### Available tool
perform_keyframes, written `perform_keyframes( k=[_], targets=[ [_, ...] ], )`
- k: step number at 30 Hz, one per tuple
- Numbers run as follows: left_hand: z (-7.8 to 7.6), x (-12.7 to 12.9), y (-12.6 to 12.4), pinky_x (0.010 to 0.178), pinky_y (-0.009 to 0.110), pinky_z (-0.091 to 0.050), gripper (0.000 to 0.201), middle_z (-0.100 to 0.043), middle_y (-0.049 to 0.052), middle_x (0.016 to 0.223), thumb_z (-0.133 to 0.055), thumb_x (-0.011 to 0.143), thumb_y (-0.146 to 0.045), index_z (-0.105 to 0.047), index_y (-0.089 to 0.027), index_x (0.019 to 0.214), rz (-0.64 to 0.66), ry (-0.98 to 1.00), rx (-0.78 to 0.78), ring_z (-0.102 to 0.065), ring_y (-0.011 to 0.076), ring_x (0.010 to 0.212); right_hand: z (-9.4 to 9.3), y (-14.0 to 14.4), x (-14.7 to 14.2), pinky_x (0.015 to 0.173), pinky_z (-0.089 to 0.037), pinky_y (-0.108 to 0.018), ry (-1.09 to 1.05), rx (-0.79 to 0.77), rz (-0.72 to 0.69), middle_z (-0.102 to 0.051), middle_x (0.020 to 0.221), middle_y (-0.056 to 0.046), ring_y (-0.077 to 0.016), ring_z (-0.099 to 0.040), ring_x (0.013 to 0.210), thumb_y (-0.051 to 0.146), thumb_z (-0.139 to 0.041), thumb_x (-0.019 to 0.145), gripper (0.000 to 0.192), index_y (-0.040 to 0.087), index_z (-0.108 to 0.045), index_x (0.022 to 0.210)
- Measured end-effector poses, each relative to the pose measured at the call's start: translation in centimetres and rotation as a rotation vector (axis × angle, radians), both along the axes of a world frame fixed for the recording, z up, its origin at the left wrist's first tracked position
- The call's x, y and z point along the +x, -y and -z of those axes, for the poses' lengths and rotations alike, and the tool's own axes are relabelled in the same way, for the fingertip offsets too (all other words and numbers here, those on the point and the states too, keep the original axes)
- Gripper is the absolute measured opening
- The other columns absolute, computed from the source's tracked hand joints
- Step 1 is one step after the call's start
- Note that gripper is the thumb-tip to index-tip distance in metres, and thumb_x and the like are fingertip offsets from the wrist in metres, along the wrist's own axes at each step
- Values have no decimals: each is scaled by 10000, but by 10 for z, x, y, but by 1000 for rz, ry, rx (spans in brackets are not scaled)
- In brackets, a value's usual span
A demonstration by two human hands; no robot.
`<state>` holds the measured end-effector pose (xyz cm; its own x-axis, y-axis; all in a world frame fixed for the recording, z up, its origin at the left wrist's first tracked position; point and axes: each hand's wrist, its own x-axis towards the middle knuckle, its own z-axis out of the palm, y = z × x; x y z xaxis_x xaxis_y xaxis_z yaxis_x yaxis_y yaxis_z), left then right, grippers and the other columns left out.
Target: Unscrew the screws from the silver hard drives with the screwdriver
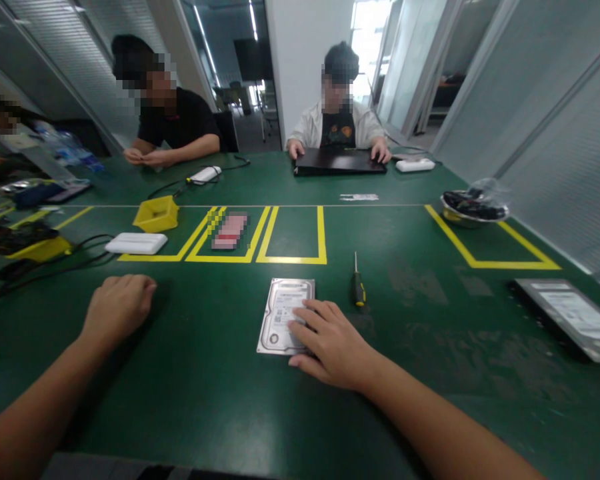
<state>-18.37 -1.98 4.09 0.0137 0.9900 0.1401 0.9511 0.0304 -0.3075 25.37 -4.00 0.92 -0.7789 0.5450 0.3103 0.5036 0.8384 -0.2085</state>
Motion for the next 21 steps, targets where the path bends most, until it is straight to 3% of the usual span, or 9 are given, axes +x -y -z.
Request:
perform_keyframes(
  k=[4,11,15,21],
  targets=[
    [-4,28,-11,758,381,-415,291,-626,120,918,-363,970,-307,-599,-138,946,58,237,29,-548,273,850,-1,0,0,1043,-329,-528,-27,-2,44,-534,1354,-134,-317,-409,1289,475,-536,936,479,176,-561,1309],
    [-18,103,-4,776,367,-422,163,-595,85,904,-436,964,-273,-562,-174,937,548,492,139,-525,235,861,-1,0,-1,1044,-323,-508,-66,7,78,-540,1342,-134,-306,-431,1264,443,-557,930,455,166,-570,1290],
    [-23,144,5,775,355,-415,122,-576,63,892,-423,985,-248,-511,-184,931,723,606,135,-502,206,851,0,0,1,1034,-341,-508,-128,8,78,-548,1321,-145,-303,-446,1244,450,-597,899,482,153,-573,1277],
    [-7,167,4,754,346,-410,134,-574,52,869,-447,991,-264,-505,-182,901,788,719,46,-493,196,827,1,-2,1,1016,-367,-504,-190,23,107,-560,1292,-155,-306,-463,1214,429,-605,891,453,141,-590,1241]
  ],
)
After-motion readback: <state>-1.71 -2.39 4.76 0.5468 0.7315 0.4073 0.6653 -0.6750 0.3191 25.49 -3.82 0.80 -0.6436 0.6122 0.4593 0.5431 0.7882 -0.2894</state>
